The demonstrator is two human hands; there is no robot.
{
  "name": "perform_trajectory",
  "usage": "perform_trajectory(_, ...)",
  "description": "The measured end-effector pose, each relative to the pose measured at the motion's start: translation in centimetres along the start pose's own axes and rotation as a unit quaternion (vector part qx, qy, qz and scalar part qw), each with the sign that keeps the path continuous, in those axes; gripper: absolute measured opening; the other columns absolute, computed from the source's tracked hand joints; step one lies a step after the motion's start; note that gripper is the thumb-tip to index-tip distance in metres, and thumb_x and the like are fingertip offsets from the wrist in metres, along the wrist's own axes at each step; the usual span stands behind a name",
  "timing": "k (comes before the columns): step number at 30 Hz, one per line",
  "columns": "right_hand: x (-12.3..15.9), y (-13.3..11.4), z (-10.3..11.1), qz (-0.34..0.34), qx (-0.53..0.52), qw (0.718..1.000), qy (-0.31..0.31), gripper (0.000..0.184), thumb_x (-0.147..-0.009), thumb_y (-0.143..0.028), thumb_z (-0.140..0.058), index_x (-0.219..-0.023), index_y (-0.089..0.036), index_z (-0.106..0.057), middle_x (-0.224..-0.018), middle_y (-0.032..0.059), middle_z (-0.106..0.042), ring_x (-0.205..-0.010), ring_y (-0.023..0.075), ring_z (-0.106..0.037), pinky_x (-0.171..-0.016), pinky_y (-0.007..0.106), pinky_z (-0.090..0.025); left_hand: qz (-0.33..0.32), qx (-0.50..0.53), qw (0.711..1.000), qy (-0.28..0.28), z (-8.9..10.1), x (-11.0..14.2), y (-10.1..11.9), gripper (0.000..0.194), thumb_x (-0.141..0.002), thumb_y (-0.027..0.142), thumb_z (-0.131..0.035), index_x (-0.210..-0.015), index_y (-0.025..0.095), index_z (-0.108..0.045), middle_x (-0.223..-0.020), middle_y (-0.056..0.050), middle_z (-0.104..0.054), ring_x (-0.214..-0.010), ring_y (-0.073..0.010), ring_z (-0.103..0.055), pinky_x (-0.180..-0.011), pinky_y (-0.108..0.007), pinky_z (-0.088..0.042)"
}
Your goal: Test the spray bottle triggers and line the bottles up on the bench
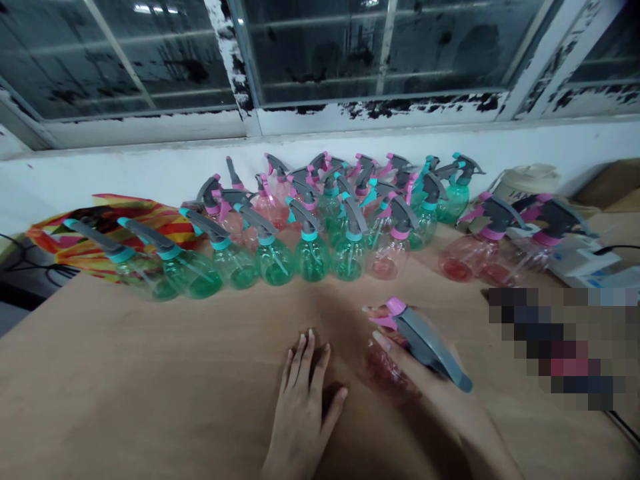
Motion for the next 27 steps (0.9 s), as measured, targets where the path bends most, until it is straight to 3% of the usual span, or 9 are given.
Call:
perform_trajectory(8, 0.1, -0.1, -0.4, -0.027, -0.028, 0.999, -0.007, 0.021, -0.079, -0.036, -0.064, -0.097, -0.025, -0.067, -0.09, 0.0034, -0.073, -0.077, 0.0224, -0.071, -0.071, 0.034, -0.059, -0.007, -0.002, 1.0, 0.01, 0.3, -0.1, 0.1, 0.053, -0.097, 0.033, -0.043, -0.144, 0.011, -0.032, -0.151, -0.017, -0.029, -0.139, -0.0322, -0.026, -0.105, -0.052, -0.034)
perform_trajectory(15, 0.5, -0.1, 0.0, -0.052, -0.004, 0.998, 0.046, 0.016, -0.082, -0.038, -0.062, -0.075, -0.023, -0.062, -0.054, -0.0025, -0.064, -0.047, 0.0167, -0.063, -0.046, 0.026, -0.051, -0.006, 0.002, 1.0, 0.009, 0.3, -0.3, 0.0, 0.053, -0.097, 0.034, -0.043, -0.144, 0.013, -0.031, -0.151, -0.016, -0.03, -0.138, -0.031, -0.027, -0.106, -0.052, -0.033)
perform_trajectory(17, 0.6, 0.1, 0.0, -0.055, -0.01, 0.997, 0.048, 0.016, -0.083, -0.037, -0.061, -0.077, -0.023, -0.063, -0.06, -0.0008, -0.068, -0.053, 0.0179, -0.067, -0.05, 0.027, -0.053, -0.005, 0.004, 1.0, 0.01, 0.3, -0.3, 0.0, 0.052, -0.097, 0.034, -0.043, -0.144, 0.013, -0.032, -0.151, -0.016, -0.03, -0.138, -0.0309, -0.027, -0.106, -0.052, -0.033)
perform_trajectory(22, 0.6, 0.3, -0.2, -0.042, -0.039, 0.998, 0.027, 0.022, -0.081, -0.036, -0.064, -0.099, -0.024, -0.07, -0.101, 0.0044, -0.074, -0.095, 0.023, -0.069, -0.083, 0.033, -0.055, -0.004, 0.014, 1.0, 0.009, 0.3, -0.4, 0.0, 0.053, -0.096, 0.035, -0.044, -0.143, 0.013, -0.034, -0.151, -0.015, -0.03, -0.139, -0.0304, -0.026, -0.107, -0.05, -0.032)
perform_trajectory(27, 0.7, 0.8, -0.2, -0.063, -0.048, 0.997, 0.027, 0.028, -0.081, -0.037, -0.065, -0.106, -0.027, -0.07, -0.1, 0.0034, -0.074, -0.094, 0.0239, -0.07, -0.083, 0.034, -0.057, -0.005, 0.015, 1.0, 0.005, 0.3, -0.5, 0.1, 0.051, -0.097, 0.034, -0.042, -0.142, 0.013, -0.033, -0.15, -0.016, -0.031, -0.14, -0.0301, -0.024, -0.107, -0.052, -0.032)
Point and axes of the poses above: each hand's wrist, its own x-axis away from the middle knuckle, its own z-axis out of the back of the hand, y = z × x, the point moved 9 cm from there along -x, towards the middle knuckle
